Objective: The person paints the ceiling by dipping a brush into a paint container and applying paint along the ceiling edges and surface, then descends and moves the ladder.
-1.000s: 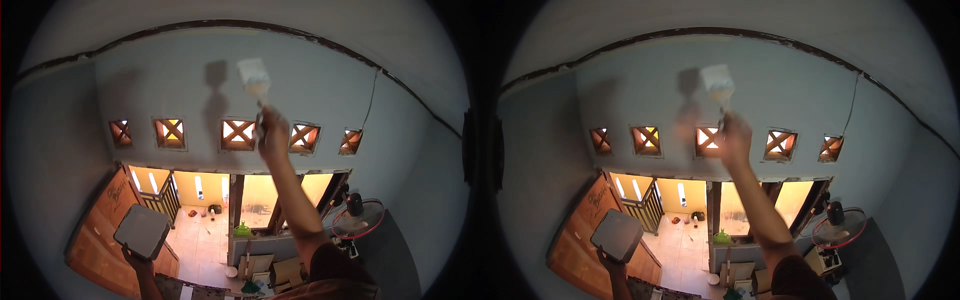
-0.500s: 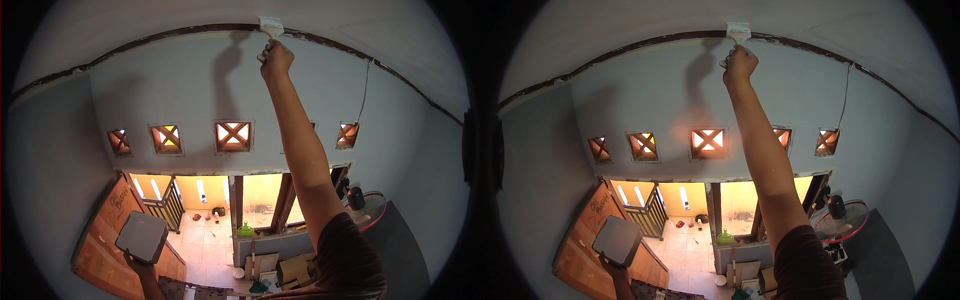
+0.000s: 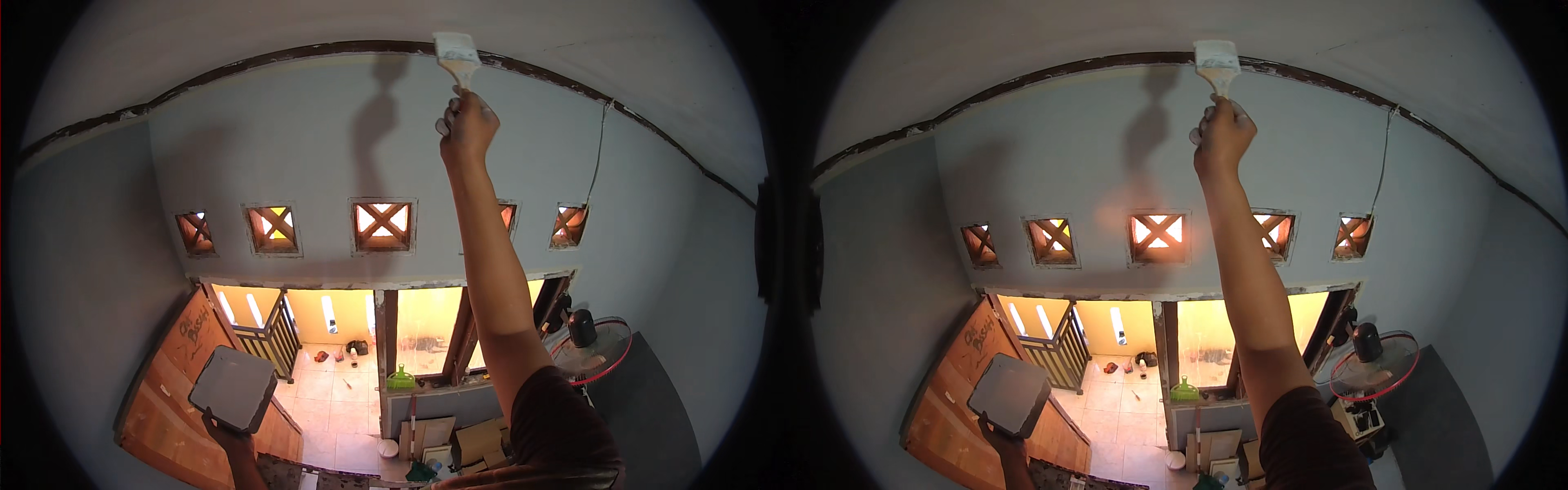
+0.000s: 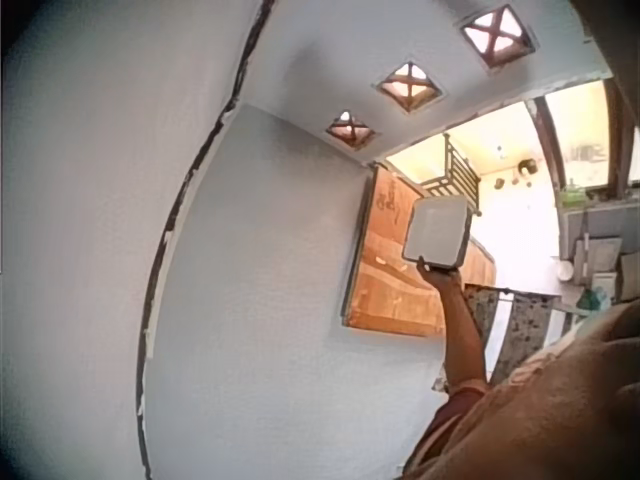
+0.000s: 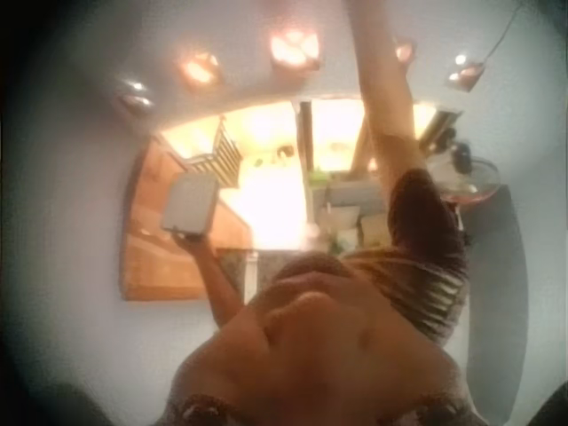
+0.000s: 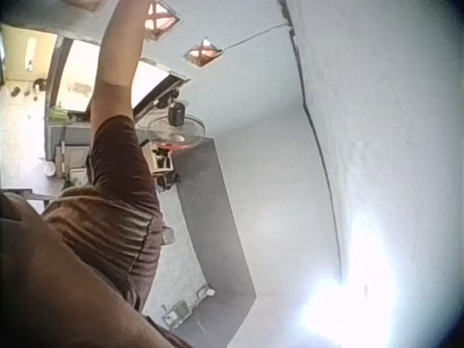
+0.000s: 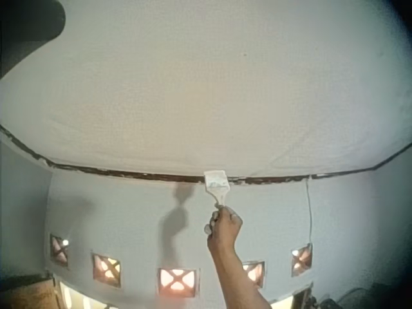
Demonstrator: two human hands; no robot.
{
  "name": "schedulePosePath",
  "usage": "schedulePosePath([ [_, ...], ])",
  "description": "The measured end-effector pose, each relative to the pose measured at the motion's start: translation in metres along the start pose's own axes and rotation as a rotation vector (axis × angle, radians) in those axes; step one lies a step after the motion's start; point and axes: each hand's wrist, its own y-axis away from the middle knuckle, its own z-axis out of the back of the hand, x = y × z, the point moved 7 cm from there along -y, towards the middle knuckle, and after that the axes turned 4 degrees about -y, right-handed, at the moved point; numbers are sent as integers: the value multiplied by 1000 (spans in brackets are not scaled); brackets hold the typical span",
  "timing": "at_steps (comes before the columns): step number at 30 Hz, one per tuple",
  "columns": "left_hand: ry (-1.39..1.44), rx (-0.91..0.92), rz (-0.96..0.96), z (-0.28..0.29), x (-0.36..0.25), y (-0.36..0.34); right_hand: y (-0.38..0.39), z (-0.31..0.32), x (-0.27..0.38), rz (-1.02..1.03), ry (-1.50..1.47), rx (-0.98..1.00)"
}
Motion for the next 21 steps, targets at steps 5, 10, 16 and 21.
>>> schedulePosePath([
  [5, 60, -8, 40, 9, 1, -6, -57, -11, -42, -106, 33, -53],
  [10, 56, 7, 43, 10, 3, -8, -71, -24, -37, -93, 25, -91],
  [16, 29, 8, -9, 1, -1, -5, -18, -29, 12, 68, 3, -20],
  [21, 59, 34, 33, 4, -1, -3, 39, -17, 50, 120, -10, 57],
])
